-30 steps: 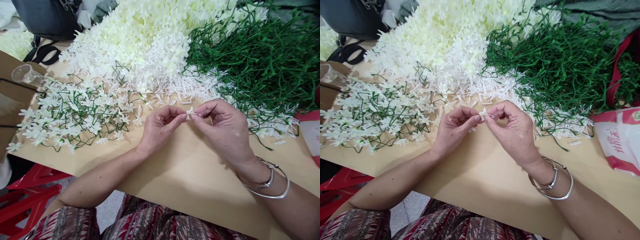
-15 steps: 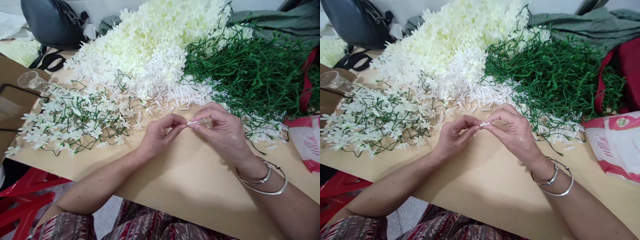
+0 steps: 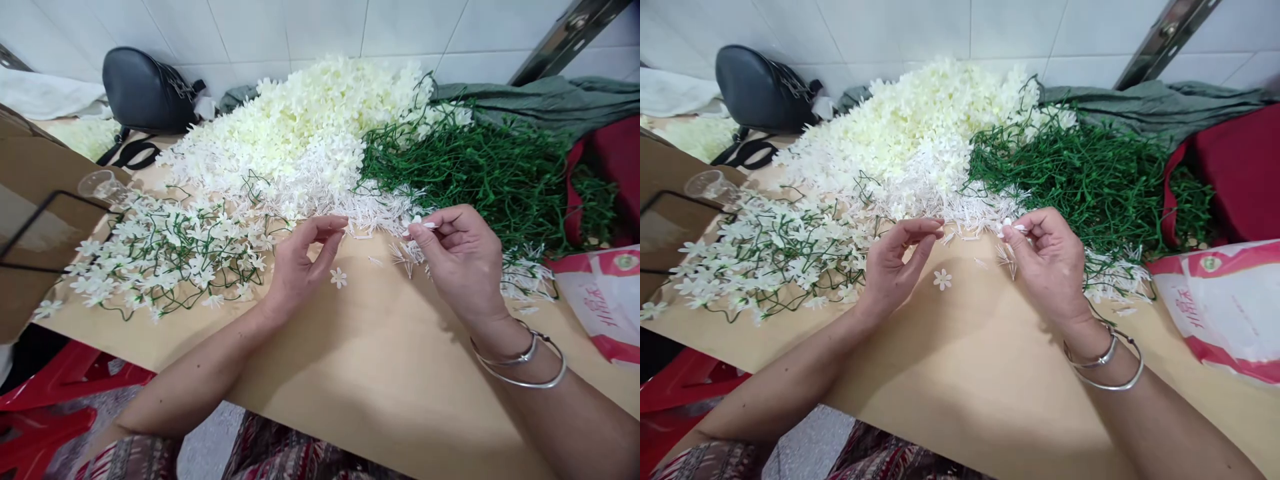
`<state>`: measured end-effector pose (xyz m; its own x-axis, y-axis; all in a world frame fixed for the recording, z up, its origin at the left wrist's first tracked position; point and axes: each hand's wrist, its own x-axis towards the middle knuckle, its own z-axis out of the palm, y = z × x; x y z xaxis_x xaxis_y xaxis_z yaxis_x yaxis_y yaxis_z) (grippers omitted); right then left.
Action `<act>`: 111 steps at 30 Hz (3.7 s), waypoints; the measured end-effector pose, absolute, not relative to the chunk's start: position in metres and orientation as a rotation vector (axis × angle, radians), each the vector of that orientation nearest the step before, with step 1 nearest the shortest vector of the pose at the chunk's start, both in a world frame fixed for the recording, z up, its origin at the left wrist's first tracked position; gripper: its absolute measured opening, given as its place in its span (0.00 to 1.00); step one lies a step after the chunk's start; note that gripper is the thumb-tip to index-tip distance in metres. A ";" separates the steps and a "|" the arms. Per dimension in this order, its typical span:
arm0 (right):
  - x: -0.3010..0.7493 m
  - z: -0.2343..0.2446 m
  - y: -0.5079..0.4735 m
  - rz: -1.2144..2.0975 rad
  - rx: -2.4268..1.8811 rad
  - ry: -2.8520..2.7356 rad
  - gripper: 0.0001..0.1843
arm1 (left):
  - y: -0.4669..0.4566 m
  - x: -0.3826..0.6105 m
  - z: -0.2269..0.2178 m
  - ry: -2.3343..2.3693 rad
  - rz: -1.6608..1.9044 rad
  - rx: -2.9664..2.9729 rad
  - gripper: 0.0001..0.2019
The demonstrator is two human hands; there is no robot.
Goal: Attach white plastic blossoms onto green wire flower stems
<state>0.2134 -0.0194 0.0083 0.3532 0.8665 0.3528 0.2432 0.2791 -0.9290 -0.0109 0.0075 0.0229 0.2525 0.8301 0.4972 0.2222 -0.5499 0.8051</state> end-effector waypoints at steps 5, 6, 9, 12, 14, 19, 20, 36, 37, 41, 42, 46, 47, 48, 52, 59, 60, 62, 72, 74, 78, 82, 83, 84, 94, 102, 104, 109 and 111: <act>0.206 0.006 -0.022 0.732 -1.206 -1.147 0.08 | 0.046 -0.009 0.044 1.067 1.102 2.356 0.07; 0.202 0.005 -0.025 0.768 -1.211 -1.192 0.09 | 0.057 -0.007 0.046 1.088 1.048 2.453 0.07; 0.191 0.005 -0.031 0.865 -1.222 -1.308 0.09 | 0.089 0.006 0.045 1.079 0.920 2.713 0.08; 0.187 0.004 -0.034 0.951 -1.204 -1.383 0.08 | 0.110 0.020 0.039 1.088 0.751 2.923 0.09; 0.187 0.002 -0.033 0.961 -1.196 -1.440 0.07 | 0.116 0.028 0.036 1.067 0.651 3.035 0.10; 0.188 -0.002 -0.028 0.966 -1.162 -1.496 0.08 | 0.122 0.048 0.036 1.030 0.497 3.191 0.10; 0.187 -0.002 -0.028 0.965 -1.162 -1.502 0.08 | 0.124 0.051 0.036 1.045 0.474 3.202 0.09; 0.192 0.000 -0.024 0.789 -1.253 -1.362 0.06 | 0.062 -0.035 0.101 0.943 1.534 2.000 0.08; 0.193 0.000 -0.025 0.761 -1.264 -1.340 0.06 | 0.051 -0.035 0.093 0.949 1.446 1.908 0.07; 0.201 0.001 -0.025 0.741 -1.258 -1.169 0.07 | 0.013 -0.025 0.055 0.931 1.107 1.564 0.12; 0.204 0.001 -0.024 0.765 -1.240 -1.136 0.07 | 0.007 -0.022 0.047 0.917 1.046 1.473 0.14; 0.207 0.004 -0.024 0.909 -1.153 -1.142 0.08 | -0.008 -0.016 0.026 0.853 0.919 1.167 0.17; 0.207 0.005 -0.025 0.950 -1.141 -1.160 0.08 | -0.012 -0.016 0.025 0.820 0.877 1.131 0.17; 0.206 0.006 -0.027 0.984 -1.136 -1.179 0.09 | -0.015 -0.016 0.025 0.769 0.803 1.118 0.16; 0.206 0.008 -0.029 1.037 -1.167 -1.230 0.10 | -0.028 -0.016 0.023 0.461 0.322 1.296 0.08; 0.210 0.003 -0.023 0.997 -1.170 -1.181 0.09 | 0.004 -0.010 -0.001 0.811 0.875 1.578 0.07; 0.209 0.003 -0.023 1.011 -1.171 -1.182 0.10 | 0.009 -0.012 -0.003 0.845 0.937 1.525 0.08; 0.207 0.006 -0.025 1.047 -1.179 -1.190 0.11 | 0.015 -0.015 -0.003 0.853 0.975 1.415 0.14; 0.199 0.011 -0.032 1.266 -1.193 -1.317 0.12 | 0.000 -0.017 0.003 0.807 0.880 1.395 0.18; 0.199 0.012 -0.032 1.303 -1.207 -1.327 0.12 | 0.000 -0.017 0.004 0.811 0.863 1.441 0.19; 0.198 0.017 -0.032 1.324 -1.226 -1.369 0.10 | -0.001 -0.017 0.005 0.800 0.844 1.459 0.19; 0.196 0.019 -0.032 1.346 -1.216 -1.402 0.09 | -0.003 -0.016 0.004 0.773 0.826 1.437 0.19; 0.195 0.018 -0.032 1.349 -1.222 -1.401 0.09 | -0.004 -0.016 0.004 0.771 0.823 1.435 0.19; 0.195 0.017 -0.032 1.350 -1.225 -1.399 0.08 | -0.004 -0.016 0.003 0.770 0.824 1.435 0.18; 0.184 0.010 -0.038 1.195 -1.261 -1.340 0.05 | -0.008 -0.013 0.000 0.846 0.864 1.426 0.20; 0.171 -0.005 -0.044 1.105 -1.233 -1.283 0.10 | -0.012 -0.014 -0.005 0.937 0.888 1.498 0.18; 0.168 -0.007 -0.046 1.080 -1.196 -1.252 0.11 | -0.013 -0.012 -0.005 0.945 0.912 1.489 0.17; 0.164 -0.007 -0.047 1.081 -1.139 -1.212 0.07 | -0.014 -0.008 -0.005 0.975 0.928 1.461 0.17; 0.164 -0.006 -0.046 1.067 -1.147 -1.202 0.07 | -0.013 -0.006 -0.005 0.995 0.928 1.455 0.17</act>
